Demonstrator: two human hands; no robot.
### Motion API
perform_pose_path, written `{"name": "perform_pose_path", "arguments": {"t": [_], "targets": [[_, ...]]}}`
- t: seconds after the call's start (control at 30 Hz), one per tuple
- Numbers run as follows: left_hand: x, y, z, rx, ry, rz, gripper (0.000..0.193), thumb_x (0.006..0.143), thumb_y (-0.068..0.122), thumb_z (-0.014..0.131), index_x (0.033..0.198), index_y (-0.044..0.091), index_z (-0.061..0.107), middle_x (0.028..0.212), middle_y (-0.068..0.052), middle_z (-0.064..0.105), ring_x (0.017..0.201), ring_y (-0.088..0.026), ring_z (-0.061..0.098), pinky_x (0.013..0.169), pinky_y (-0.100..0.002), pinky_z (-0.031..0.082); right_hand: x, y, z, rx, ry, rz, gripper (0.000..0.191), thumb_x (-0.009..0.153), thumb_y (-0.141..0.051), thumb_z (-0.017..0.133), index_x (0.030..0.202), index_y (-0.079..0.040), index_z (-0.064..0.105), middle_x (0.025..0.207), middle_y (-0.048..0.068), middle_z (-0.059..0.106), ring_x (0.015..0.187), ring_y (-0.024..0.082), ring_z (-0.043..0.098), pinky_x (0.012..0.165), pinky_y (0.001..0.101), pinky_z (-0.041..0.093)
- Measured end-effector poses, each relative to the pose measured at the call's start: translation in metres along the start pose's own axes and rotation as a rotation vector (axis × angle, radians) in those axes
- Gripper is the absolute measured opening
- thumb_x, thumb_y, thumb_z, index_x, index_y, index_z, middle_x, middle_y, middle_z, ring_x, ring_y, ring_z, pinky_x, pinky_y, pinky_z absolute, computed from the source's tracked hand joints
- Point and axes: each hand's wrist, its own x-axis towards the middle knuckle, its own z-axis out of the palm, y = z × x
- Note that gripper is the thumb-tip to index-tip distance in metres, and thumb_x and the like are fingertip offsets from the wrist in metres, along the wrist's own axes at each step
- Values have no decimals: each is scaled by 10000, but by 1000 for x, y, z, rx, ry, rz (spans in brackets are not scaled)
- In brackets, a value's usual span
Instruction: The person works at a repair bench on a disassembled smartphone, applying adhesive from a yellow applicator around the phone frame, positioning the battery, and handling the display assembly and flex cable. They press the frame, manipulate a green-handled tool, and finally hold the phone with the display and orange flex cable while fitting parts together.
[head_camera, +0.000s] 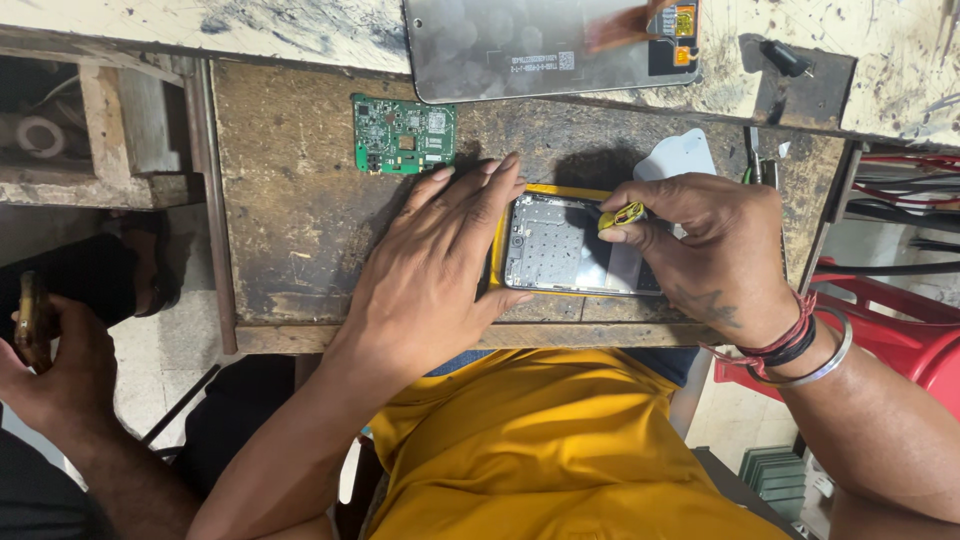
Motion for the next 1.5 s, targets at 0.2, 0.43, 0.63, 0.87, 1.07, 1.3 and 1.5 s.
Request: {"name": "perform_pose_path", "arguments": {"t": [0.2,0.43,0.63,0.87,1.07,1.3,1.5], "targets": [[0,1,-1,-3,-12,-10,1059,768,370,853,1546,-25,253,1478,-211,528,1405,-340,475,1236,-486,251,-2,2,0,3,-1,24,270,794,-138,892,1044,-109,794,867,96,756,711,191,716,644,306,530],[2,2,-1,-1,-19,-15,1064,757,368,856,1543,-27,257,1489,-218,513,1400,-340,474,1234,-484,246,-5,8,-2,-4,7,30,281,790,-134,896,1050,-104,795,872,98,760,717,181,719,638,304,535],[2,3,0,20,-27,-28,1064,750,374,861,1536,-22,263,1483,-222,507,1405,-338,466,1235,-485,239,-8,10,-5,2,13,6,280,802,-135,891,1061,-102,789,911,100,763,748,178,727,653,299,542],[2,4,0,6,-24,-24,1062,736,350,875,1536,-4,274,1489,-179,527,1405,-323,474,1233,-484,251,-12,12,-8,-15,10,58,269,804,-128,890,1055,-101,796,869,100,754,712,181,718,632,305,529],[1,5,-2,-9,-5,-8,1060,731,327,881,1540,2,279,1471,-139,559,1404,-316,483,1231,-482,266,-15,15,-12,-17,24,30,244,826,-127,884,1051,-102,792,875,96,754,730,173,719,654,293,534],[2,6,-1,-11,-9,-11,1055,733,322,882,1538,6,279,1453,-144,577,1399,-319,493,1230,-488,263,-21,19,-14,3,31,83,255,827,-119,878,1066,-99,792,876,90,754,715,157,718,644,287,533],[3,7,-1,-12,-6,-15,1051,739,324,883,1540,-1,286,1437,-145,587,1391,-319,499,1230,-489,262,-22,23,-17,-40,33,49,276,813,-134,890,1068,-97,793,888,93,757,726,156,712,646,287,528]]}}
